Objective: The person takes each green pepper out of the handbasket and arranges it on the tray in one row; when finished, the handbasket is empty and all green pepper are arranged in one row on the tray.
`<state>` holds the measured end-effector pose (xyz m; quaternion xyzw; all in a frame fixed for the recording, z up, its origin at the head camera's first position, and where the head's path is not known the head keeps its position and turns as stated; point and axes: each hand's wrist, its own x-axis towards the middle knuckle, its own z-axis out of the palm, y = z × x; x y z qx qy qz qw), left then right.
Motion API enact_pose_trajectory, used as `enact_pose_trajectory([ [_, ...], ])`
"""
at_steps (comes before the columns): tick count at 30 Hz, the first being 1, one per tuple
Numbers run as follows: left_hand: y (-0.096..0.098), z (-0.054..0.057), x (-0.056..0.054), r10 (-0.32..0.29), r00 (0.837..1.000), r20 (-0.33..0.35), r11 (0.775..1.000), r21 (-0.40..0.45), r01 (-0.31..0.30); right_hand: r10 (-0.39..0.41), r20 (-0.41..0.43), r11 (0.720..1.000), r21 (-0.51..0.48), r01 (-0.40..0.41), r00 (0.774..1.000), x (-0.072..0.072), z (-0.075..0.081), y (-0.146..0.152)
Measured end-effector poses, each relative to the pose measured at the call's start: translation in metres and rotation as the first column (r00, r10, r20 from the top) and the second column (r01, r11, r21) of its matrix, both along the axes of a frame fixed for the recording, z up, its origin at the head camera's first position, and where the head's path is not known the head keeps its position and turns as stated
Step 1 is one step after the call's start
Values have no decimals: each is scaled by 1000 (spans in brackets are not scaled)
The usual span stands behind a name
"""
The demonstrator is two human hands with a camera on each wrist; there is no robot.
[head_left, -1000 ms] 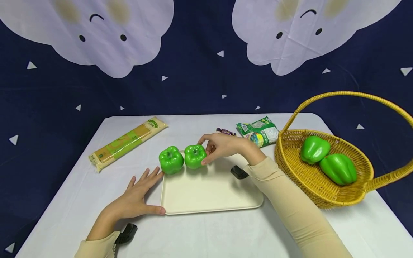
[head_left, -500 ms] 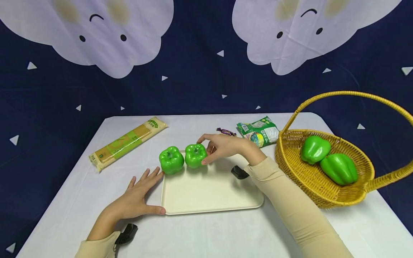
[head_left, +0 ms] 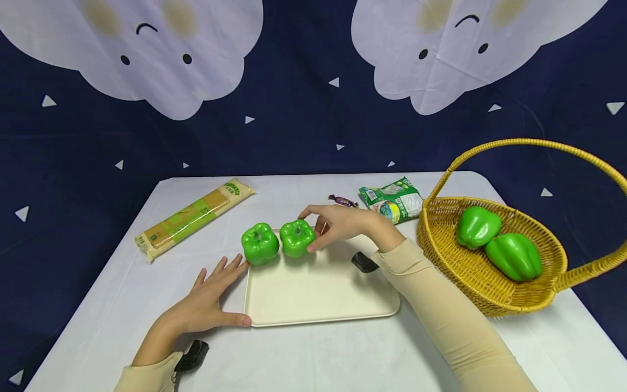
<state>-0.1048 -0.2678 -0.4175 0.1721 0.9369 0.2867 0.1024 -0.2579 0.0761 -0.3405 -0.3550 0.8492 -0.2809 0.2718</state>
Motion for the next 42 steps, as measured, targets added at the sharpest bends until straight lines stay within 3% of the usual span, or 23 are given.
enact_pose_trajectory([
  [18,0,1,0,3,1000,13,1000,13,-4,-8,-60,999,39,10,998,0,0,-3],
  [42,2,1,1,15,1000,5,1000,3,-15,-29,-56,998,60,33,998,3,7,7],
])
